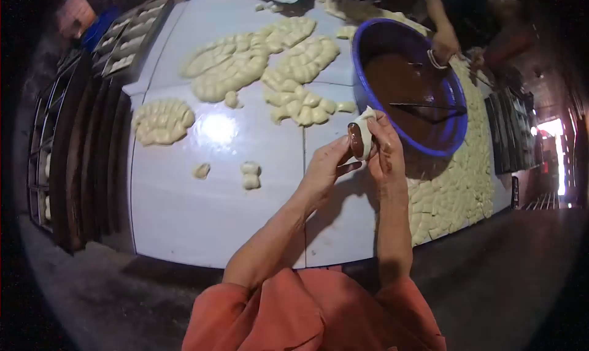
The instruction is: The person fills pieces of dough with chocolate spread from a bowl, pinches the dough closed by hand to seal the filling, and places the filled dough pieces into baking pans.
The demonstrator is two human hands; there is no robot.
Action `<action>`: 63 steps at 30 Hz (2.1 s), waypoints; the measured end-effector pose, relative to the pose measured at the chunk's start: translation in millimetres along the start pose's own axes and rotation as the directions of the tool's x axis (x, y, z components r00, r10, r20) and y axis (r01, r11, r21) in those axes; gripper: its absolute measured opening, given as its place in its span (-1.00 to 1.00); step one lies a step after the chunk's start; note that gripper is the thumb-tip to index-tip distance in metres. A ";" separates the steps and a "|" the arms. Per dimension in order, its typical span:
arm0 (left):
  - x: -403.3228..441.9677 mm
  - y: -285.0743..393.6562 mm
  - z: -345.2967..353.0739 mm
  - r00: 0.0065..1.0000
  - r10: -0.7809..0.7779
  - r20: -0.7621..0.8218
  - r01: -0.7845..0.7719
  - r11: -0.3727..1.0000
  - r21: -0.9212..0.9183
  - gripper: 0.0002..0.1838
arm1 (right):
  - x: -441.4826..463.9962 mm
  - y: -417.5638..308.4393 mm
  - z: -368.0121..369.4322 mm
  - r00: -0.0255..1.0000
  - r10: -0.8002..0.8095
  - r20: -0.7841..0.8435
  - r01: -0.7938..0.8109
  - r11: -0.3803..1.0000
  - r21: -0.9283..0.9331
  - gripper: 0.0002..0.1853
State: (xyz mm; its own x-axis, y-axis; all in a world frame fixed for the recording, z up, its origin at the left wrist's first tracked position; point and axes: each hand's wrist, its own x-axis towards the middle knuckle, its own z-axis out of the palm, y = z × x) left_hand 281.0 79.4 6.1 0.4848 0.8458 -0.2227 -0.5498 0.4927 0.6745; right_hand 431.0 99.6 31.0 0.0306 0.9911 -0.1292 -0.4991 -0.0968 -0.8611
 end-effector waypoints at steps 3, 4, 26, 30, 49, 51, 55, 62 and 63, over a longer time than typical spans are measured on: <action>-9.3 -2.1 -39.4 0.990 0.034 -0.134 -0.035 0.999 -0.008 -0.61 | -6.7 37.2 -16.5 0.994 -0.022 0.103 0.021 1.000 0.014 -0.65; -12.1 1.9 -50.4 0.981 0.046 -0.191 -0.049 0.999 -0.009 -0.65 | -6.8 49.1 -18.5 0.993 -0.011 0.114 0.009 1.000 0.016 -0.65; -31.4 61.5 -85.4 0.965 0.060 -0.253 0.014 0.960 0.280 -0.58 | -33.5 78.4 53.9 0.939 -0.237 0.251 0.339 0.767 -0.544 -0.80; -39.0 58.8 -73.8 0.974 0.149 -0.170 -0.082 0.934 0.349 -0.60 | -27.8 87.7 41.9 0.885 -0.351 0.305 0.458 0.776 -0.435 -0.67; -51.0 40.4 -87.9 0.965 0.234 -0.122 -0.139 0.844 0.518 -0.68 | -25.7 119.1 47.5 0.843 -0.516 0.150 0.437 0.496 -0.750 -0.72; -53.9 43.5 -91.1 0.957 0.209 -0.200 -0.095 0.880 0.465 -0.68 | -27.6 120.0 44.8 0.883 -0.423 0.201 0.444 0.621 -0.646 -0.82; -66.9 49.8 -104.8 0.938 0.122 -0.324 0.038 0.894 0.446 -0.58 | -52.8 103.9 62.5 0.837 -0.361 0.411 0.547 0.526 -0.651 -0.80; -94.5 64.0 -133.7 0.840 0.468 -0.274 0.029 0.466 0.885 -0.60 | -32.1 159.8 40.8 0.963 0.243 0.115 -0.080 0.667 -0.740 -0.80; -95.3 62.0 -136.9 0.851 0.522 -0.048 -0.041 0.158 0.987 -0.60 | -31.7 153.4 50.6 0.973 0.190 0.129 0.000 0.563 -0.827 -0.76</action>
State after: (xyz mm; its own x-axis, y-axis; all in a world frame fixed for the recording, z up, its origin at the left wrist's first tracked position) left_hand 107.6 57.4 -27.2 0.0928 0.9874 0.1285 0.5645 -0.1585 0.8101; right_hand 309.6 58.0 -72.1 -0.1772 0.9579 -0.2258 0.4352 -0.1295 -0.8910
